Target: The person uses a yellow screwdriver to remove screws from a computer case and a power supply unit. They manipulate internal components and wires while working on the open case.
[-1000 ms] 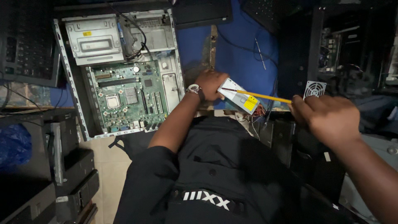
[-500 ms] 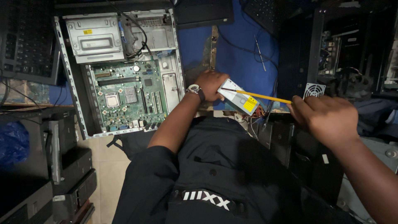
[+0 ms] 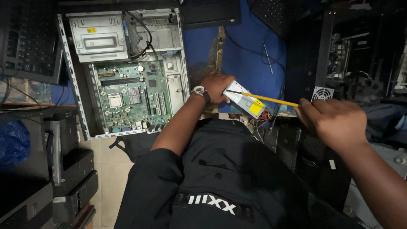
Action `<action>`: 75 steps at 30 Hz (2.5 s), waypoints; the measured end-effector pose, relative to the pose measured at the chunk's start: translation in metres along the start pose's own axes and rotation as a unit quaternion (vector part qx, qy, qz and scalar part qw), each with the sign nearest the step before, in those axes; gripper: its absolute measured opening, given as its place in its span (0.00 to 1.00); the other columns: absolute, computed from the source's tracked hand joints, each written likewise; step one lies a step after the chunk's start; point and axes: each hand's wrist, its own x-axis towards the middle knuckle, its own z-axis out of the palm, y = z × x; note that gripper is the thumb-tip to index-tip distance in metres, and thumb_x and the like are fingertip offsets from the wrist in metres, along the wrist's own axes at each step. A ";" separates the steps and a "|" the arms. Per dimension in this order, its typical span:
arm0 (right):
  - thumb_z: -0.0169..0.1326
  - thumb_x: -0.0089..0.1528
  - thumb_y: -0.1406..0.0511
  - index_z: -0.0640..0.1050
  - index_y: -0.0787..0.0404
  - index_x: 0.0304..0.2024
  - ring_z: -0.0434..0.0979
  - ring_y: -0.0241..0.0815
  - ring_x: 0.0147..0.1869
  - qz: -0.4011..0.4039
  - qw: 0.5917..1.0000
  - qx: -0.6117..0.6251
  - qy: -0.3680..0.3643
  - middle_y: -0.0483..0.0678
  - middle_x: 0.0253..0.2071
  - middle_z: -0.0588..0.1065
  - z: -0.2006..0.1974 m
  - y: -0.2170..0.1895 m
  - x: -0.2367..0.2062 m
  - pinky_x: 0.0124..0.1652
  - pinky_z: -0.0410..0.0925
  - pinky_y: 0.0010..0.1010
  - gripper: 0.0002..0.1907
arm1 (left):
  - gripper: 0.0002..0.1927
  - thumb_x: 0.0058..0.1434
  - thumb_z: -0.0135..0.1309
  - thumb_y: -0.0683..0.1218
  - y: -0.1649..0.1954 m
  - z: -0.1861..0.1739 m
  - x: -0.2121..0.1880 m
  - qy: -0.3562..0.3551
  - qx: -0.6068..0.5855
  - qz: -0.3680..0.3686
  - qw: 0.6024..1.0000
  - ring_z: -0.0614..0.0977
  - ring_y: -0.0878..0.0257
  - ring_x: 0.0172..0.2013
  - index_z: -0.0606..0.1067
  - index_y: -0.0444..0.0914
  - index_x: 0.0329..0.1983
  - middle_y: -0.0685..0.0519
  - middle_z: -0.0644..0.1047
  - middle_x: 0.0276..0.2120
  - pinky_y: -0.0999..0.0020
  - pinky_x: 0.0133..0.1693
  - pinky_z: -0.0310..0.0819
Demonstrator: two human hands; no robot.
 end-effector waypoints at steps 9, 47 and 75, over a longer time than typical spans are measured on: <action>0.61 0.62 0.55 0.85 0.51 0.46 0.81 0.38 0.33 -0.016 1.000 0.002 0.000 0.40 0.32 0.81 -0.014 -0.004 0.008 0.33 0.71 0.31 0.14 | 0.38 0.44 0.73 0.56 0.000 -0.003 0.000 -0.006 -0.008 0.001 1.000 0.77 0.51 0.56 0.70 0.47 0.57 0.51 0.79 0.49 0.48 0.61 0.60; 0.54 0.59 0.66 0.81 0.58 0.38 0.82 0.49 0.46 -0.044 0.954 -0.018 -0.296 0.48 0.36 0.79 -0.105 -0.092 0.127 0.39 0.76 0.40 0.08 | 0.32 0.46 0.70 0.49 0.005 -0.016 -0.021 0.065 0.067 0.032 0.995 0.79 0.50 0.52 0.70 0.42 0.53 0.49 0.80 0.45 0.47 0.61 0.63; 0.51 0.70 0.57 0.80 0.58 0.34 0.83 0.47 0.38 0.051 0.969 -0.008 -0.241 0.49 0.32 0.79 -0.096 -0.092 0.135 0.32 0.73 0.38 0.15 | 0.38 0.40 0.73 0.50 -0.004 -0.014 -0.024 0.074 0.038 0.048 0.995 0.79 0.51 0.52 0.70 0.42 0.54 0.49 0.79 0.46 0.48 0.59 0.61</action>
